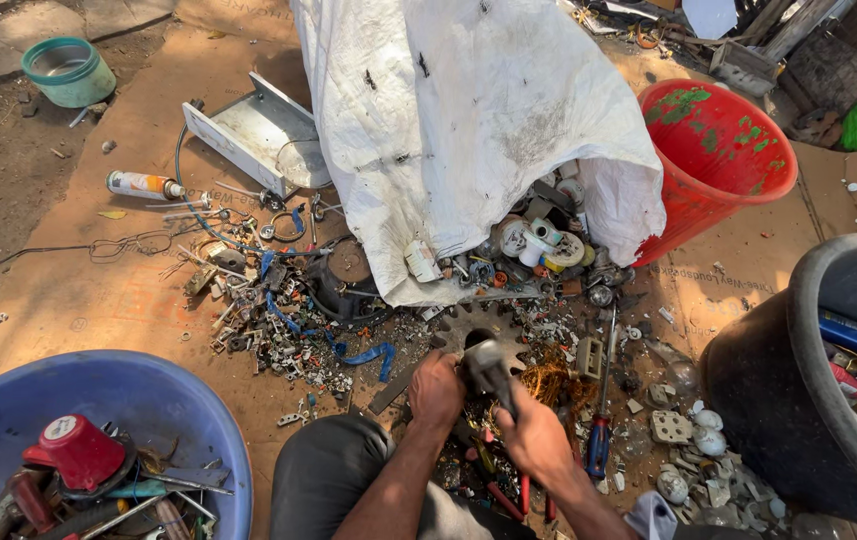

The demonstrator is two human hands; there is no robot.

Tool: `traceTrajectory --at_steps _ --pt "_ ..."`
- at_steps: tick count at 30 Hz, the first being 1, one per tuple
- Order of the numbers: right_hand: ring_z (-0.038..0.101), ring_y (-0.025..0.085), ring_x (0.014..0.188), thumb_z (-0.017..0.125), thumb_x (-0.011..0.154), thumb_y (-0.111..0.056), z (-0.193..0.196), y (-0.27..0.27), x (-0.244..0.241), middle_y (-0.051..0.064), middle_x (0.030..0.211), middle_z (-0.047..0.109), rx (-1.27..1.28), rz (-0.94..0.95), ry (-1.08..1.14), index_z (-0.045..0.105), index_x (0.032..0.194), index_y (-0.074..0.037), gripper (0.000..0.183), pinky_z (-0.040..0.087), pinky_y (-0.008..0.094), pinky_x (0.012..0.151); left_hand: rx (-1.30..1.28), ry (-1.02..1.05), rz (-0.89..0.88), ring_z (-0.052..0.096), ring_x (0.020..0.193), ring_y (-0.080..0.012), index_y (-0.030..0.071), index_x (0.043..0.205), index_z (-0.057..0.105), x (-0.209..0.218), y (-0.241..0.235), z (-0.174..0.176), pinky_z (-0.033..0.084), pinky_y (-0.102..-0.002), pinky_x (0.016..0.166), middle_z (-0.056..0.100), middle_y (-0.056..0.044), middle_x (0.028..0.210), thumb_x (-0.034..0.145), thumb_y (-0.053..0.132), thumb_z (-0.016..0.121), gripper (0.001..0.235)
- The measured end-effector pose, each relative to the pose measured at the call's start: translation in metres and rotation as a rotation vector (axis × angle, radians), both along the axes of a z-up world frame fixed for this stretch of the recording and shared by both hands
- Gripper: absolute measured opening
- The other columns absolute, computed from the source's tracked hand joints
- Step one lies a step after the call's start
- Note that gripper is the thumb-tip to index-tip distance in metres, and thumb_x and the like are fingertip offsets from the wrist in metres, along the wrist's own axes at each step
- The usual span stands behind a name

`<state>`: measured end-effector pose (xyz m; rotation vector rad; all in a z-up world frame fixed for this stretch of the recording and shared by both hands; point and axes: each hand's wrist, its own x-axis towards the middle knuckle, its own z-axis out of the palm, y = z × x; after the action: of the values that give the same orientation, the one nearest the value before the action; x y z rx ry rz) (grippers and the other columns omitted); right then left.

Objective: The person sits on the ground and uses a hammer and pliers to break apart a small electronic component, extracting copper wire. The person repeatedly strikes the component and pulls out wire strands, placing the extracted wire into a pile.

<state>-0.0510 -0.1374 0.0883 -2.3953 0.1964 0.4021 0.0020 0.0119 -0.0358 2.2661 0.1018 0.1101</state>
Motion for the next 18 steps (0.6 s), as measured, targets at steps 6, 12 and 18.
traceTrajectory --at_steps 6,12,18 --pt "0.063 0.022 0.054 0.06 0.094 -0.022 0.003 -0.004 -0.009 0.008 0.067 0.064 0.151 -0.111 -0.082 0.054 0.133 -0.012 0.041 0.054 0.042 0.051 0.013 -0.012 0.034 0.071 0.088 -0.0338 0.002 0.092 0.078 0.0 -0.002 -0.008 0.06 -0.047 0.078 0.072 -0.018 0.099 0.083 -0.003 0.06 0.021" --pt "0.06 0.017 0.052 0.062 0.097 -0.024 -0.014 -0.002 -0.003 0.007 0.065 0.059 -0.002 0.022 -0.026 0.055 0.128 -0.013 0.034 0.047 0.032 0.046 -0.114 0.148 0.03 0.069 0.087 -0.0347 0.002 0.094 0.077 0.006 0.001 -0.001 0.059 -0.049 0.077 0.07 -0.017 0.1 0.086 0.006 0.068 0.013" --pt "0.059 0.016 0.051 0.058 0.096 -0.024 -0.04 -0.008 -0.008 0.002 0.07 0.06 0.075 -0.072 0.006 0.051 0.138 -0.017 0.043 0.051 0.034 0.042 -0.048 0.024 0.014 0.067 0.086 -0.0369 0.0 0.091 0.074 0.004 0.003 0.007 0.058 -0.051 0.077 0.069 -0.018 0.097 0.079 0.003 0.072 0.013"
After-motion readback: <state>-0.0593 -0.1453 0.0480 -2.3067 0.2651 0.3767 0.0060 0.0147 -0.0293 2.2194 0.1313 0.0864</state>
